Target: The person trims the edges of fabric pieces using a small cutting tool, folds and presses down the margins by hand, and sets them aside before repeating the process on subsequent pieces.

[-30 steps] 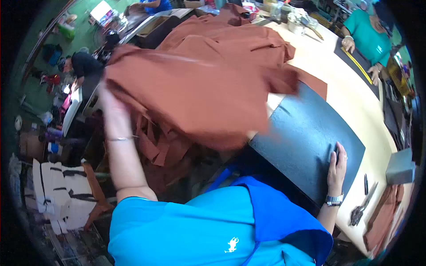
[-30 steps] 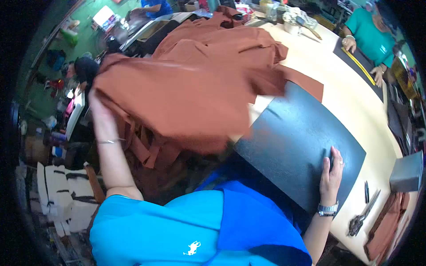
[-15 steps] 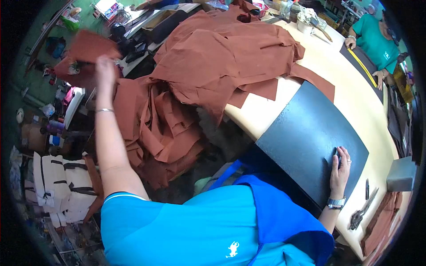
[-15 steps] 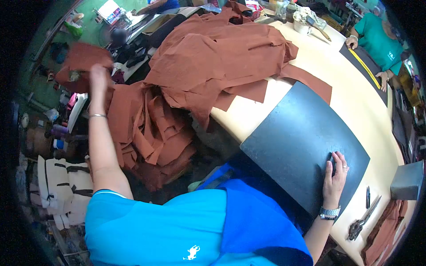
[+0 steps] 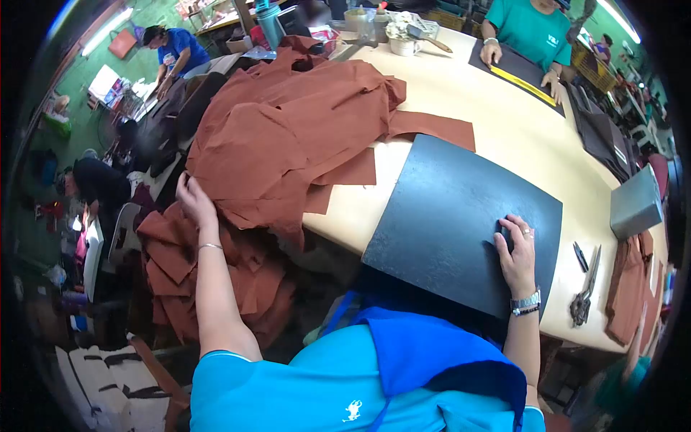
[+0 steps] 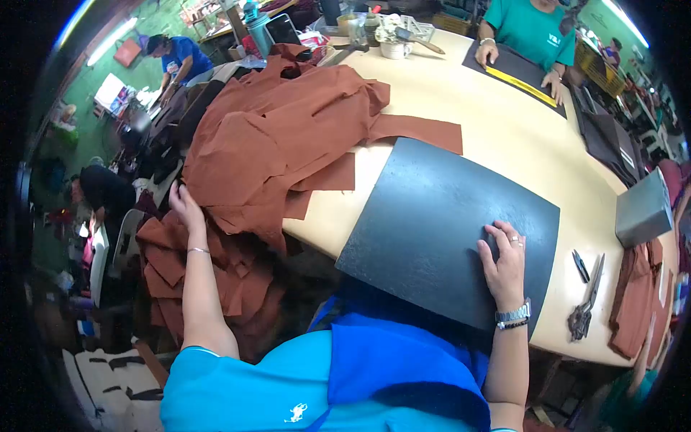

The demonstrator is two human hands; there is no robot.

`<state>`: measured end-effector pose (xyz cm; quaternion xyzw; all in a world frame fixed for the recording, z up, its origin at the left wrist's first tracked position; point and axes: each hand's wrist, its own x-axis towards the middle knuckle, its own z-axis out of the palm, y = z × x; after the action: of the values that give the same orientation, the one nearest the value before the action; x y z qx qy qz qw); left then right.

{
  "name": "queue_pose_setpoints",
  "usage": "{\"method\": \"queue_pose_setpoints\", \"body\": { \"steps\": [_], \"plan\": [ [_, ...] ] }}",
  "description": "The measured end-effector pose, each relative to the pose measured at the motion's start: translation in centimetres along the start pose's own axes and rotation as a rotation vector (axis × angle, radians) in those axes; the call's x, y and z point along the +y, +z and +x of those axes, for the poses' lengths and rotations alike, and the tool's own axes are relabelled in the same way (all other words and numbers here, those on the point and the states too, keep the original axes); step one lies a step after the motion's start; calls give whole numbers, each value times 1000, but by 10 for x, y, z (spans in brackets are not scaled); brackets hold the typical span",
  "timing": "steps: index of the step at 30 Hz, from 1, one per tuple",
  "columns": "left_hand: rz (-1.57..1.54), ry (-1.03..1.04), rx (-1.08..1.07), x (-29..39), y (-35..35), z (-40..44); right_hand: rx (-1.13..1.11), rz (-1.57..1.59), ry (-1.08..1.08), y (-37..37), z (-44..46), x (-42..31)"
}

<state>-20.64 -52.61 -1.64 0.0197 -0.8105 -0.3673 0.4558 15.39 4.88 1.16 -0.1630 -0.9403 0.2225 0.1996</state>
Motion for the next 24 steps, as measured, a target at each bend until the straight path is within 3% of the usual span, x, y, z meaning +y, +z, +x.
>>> {"method": "queue_pose_setpoints", "body": {
  "steps": [3,5,7,10,11,13,15,19,24],
  "plan": [
    [44,192,-420,69,48,-1,6,-3,-6,-1,0,0],
    [125,118,-630,148,67,-23,17,11,-17,-1,0,1],
    [244,49,-776,184,100,-40,24,21,-22,-1,1,2],
    [-10,-27,-787,164,173,-55,20,10,-10,-1,0,3],
    [-139,-42,-655,165,193,-63,19,3,-18,0,0,3],
    [-553,-75,-567,220,186,-77,22,8,-15,-1,1,2],
    [-769,-59,-591,252,193,-100,26,5,-16,-1,0,3],
    [-911,-153,-774,329,177,-170,36,96,-17,-1,1,11],
    [-943,202,-1452,397,100,-248,78,638,7,-5,-3,15]
  ]
}}
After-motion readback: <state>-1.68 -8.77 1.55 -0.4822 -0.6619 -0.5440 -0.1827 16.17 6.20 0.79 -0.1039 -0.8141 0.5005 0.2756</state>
